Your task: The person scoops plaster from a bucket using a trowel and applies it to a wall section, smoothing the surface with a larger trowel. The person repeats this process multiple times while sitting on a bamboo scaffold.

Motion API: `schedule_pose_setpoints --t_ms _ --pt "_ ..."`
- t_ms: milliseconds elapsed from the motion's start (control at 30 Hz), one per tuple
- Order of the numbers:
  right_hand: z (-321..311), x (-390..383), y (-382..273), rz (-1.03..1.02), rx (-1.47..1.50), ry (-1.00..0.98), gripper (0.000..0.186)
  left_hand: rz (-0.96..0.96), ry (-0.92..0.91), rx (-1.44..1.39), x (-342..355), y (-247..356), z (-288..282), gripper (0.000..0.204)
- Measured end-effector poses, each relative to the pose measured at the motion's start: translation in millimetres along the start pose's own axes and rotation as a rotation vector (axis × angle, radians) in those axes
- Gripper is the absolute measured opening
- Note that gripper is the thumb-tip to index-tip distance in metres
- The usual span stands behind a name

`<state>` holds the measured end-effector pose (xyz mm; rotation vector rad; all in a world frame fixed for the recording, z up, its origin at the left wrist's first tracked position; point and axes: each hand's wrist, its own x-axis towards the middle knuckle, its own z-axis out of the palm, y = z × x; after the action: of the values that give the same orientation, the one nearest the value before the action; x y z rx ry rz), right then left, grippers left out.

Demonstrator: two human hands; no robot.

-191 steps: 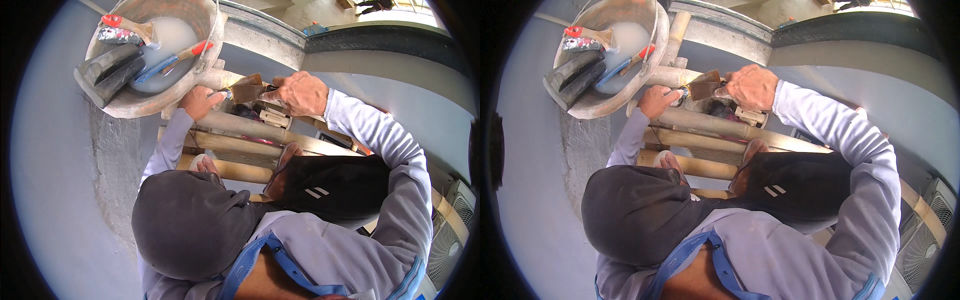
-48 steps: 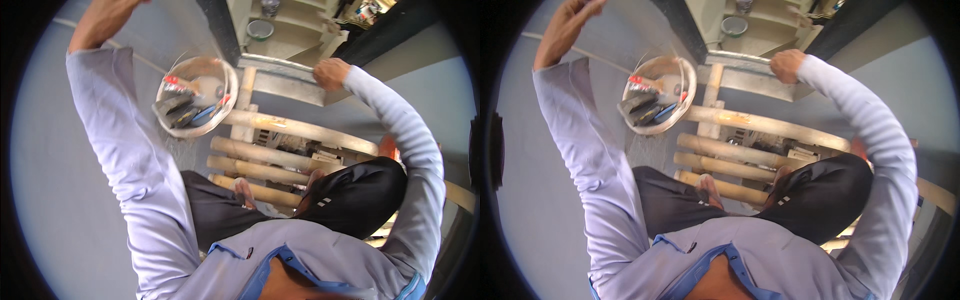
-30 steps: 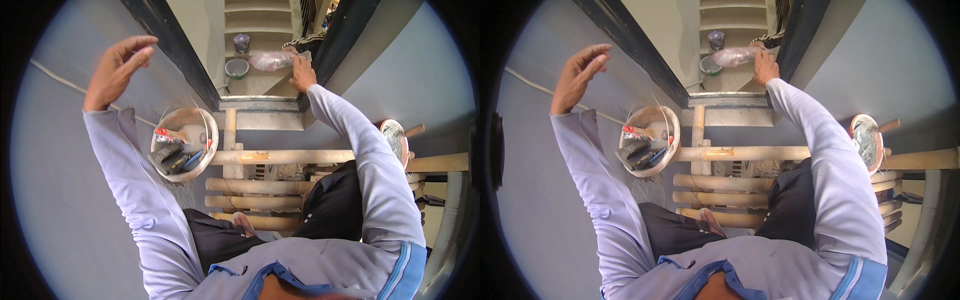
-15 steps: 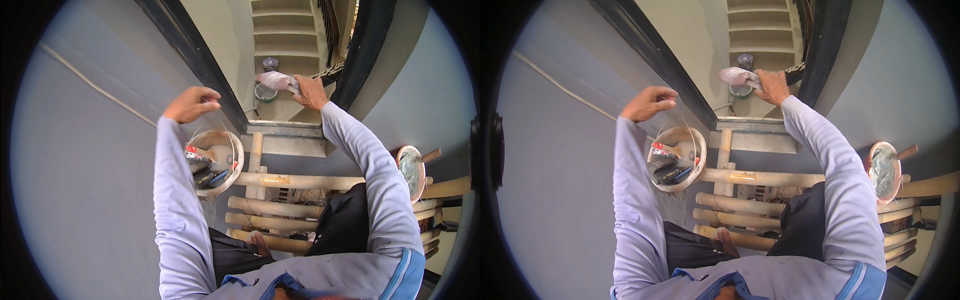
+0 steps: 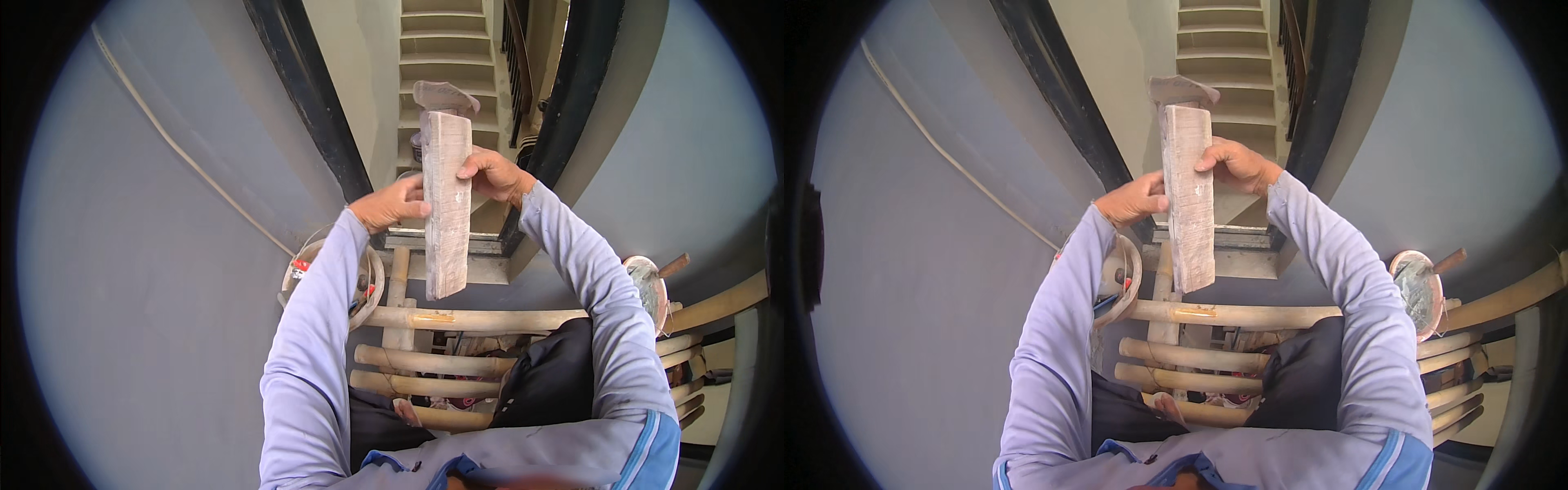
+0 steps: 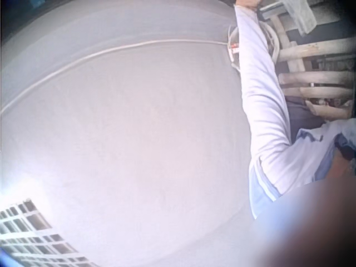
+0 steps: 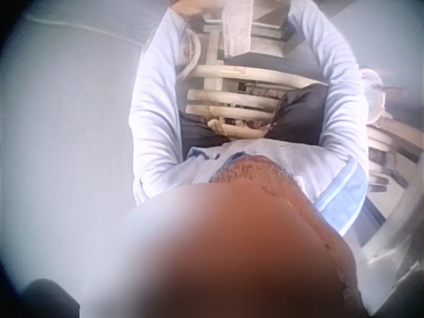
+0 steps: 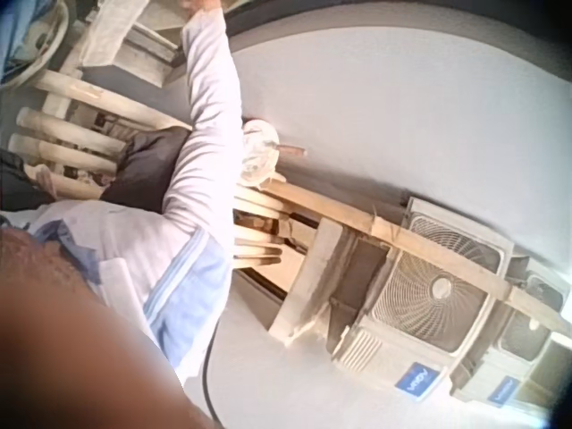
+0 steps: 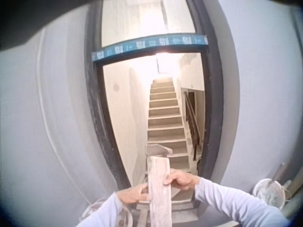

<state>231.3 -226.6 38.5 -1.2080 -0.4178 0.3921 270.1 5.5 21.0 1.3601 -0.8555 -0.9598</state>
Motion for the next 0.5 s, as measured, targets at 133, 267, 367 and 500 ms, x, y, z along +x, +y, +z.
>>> schedule_pose_setpoints --t_ms 133,267,367,500 --pt "1 6 -4 -0.037 0.081 -0.072 0.058 0.014 -0.067 -0.151 7 -2 12 0.097" --pt "18 5 -6 -0.161 -0.134 0.108 0.069 0.133 0.124 -0.035 0 11 19 0.09" --pt "26 -9 0 -0.162 -0.293 0.221 0.093 0.035 0.307 0.056 -5 11 6 0.067" --pt "61 -15 38 -0.182 -0.598 0.144 0.113 0.11 0.426 0.041 -9 7 4 0.062"
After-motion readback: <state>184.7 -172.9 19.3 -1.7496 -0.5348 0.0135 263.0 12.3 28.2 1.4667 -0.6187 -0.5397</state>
